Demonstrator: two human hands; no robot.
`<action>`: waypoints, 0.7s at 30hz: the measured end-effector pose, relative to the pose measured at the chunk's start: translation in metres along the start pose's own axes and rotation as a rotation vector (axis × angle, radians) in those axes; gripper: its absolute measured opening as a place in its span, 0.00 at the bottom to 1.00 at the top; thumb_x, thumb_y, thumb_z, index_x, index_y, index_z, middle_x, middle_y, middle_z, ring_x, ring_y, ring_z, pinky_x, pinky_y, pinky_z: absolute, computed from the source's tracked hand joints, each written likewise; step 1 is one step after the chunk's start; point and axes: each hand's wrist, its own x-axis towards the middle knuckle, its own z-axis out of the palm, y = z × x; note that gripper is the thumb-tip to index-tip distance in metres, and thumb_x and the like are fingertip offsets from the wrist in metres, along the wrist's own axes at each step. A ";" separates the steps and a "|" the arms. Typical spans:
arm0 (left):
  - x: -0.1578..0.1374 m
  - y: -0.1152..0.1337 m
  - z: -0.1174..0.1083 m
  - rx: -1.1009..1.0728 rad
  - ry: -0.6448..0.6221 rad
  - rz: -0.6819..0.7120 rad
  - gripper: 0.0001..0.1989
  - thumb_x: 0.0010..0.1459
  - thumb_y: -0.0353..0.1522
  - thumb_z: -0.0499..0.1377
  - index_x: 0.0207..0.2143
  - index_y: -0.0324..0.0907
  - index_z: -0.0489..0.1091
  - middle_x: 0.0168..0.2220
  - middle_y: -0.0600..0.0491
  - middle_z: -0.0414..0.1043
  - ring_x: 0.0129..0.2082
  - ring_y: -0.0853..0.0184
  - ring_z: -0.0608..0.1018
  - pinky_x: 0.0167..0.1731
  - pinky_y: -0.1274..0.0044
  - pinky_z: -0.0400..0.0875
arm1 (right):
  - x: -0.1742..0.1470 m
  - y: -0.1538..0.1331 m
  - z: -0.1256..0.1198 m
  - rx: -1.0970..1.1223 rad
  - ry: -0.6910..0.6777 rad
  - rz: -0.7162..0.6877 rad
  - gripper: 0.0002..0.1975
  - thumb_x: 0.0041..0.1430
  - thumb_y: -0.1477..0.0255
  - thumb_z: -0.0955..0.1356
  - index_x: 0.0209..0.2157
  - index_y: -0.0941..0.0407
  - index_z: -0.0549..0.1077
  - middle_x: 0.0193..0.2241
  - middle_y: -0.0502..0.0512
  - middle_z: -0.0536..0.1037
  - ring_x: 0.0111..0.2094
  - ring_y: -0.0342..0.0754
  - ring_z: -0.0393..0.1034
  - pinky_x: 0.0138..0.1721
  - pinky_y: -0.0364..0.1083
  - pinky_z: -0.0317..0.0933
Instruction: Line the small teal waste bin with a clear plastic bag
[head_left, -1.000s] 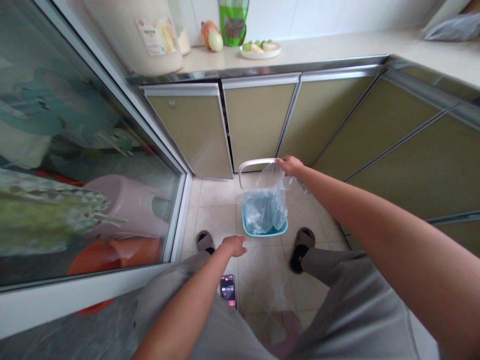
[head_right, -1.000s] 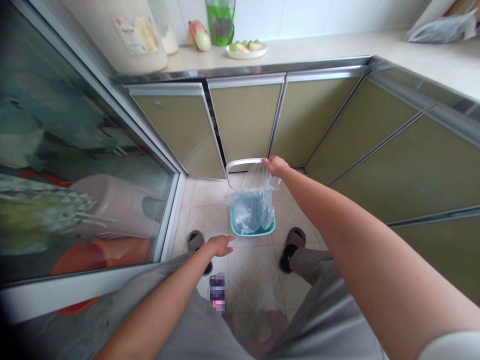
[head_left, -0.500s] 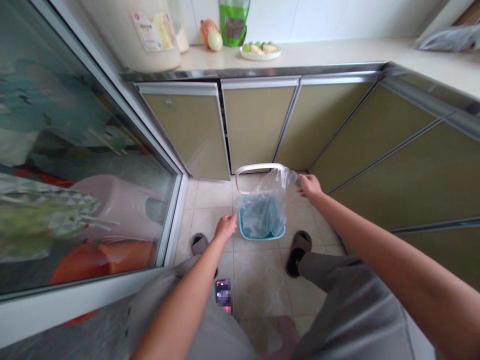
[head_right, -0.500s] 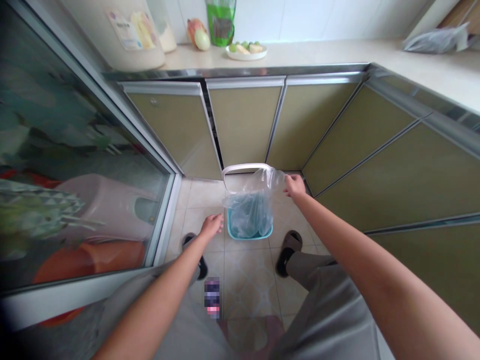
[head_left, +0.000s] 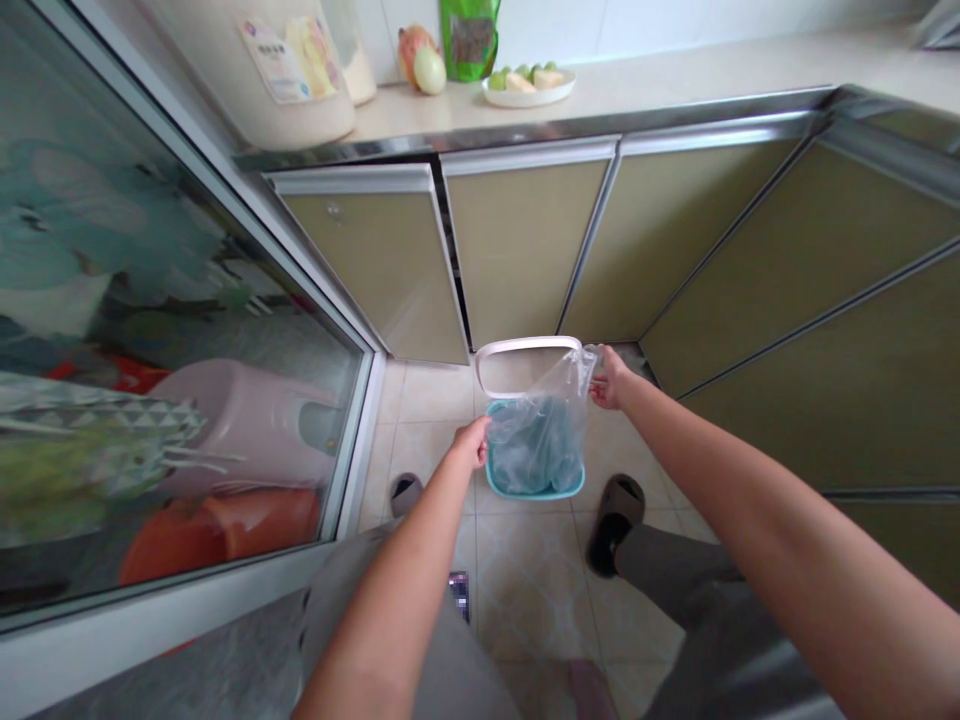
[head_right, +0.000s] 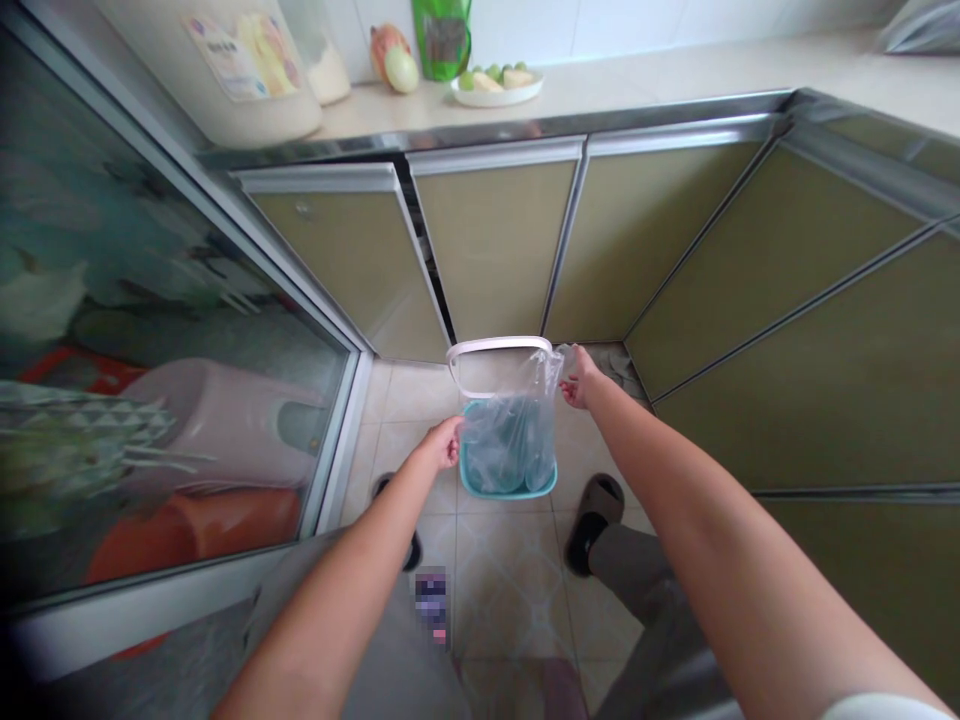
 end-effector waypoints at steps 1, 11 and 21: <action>0.001 -0.003 0.000 0.045 0.032 0.000 0.18 0.56 0.43 0.66 0.28 0.43 0.63 0.16 0.63 0.54 0.15 0.75 0.59 0.19 0.82 0.52 | 0.001 -0.001 0.000 0.020 0.013 0.014 0.30 0.62 0.38 0.58 0.41 0.52 0.63 0.24 0.49 0.69 0.21 0.44 0.62 0.21 0.40 0.59; -0.048 -0.041 -0.024 0.359 -0.009 0.178 0.10 0.40 0.19 0.65 0.24 0.39 0.72 0.18 0.60 0.65 0.19 0.73 0.62 0.21 0.81 0.51 | -0.062 0.031 -0.037 -0.058 -0.339 -0.061 0.08 0.71 0.72 0.64 0.34 0.55 0.66 0.19 0.45 0.68 0.18 0.37 0.60 0.21 0.35 0.56; -0.194 -0.036 -0.090 -0.059 -0.274 0.752 0.11 0.45 0.30 0.67 0.26 0.42 0.65 0.31 0.55 0.72 0.34 0.67 0.74 0.41 0.76 0.67 | -0.205 0.096 -0.129 -0.105 -0.527 -0.501 0.23 0.53 0.77 0.74 0.50 0.51 0.70 0.32 0.48 0.76 0.30 0.43 0.71 0.33 0.41 0.67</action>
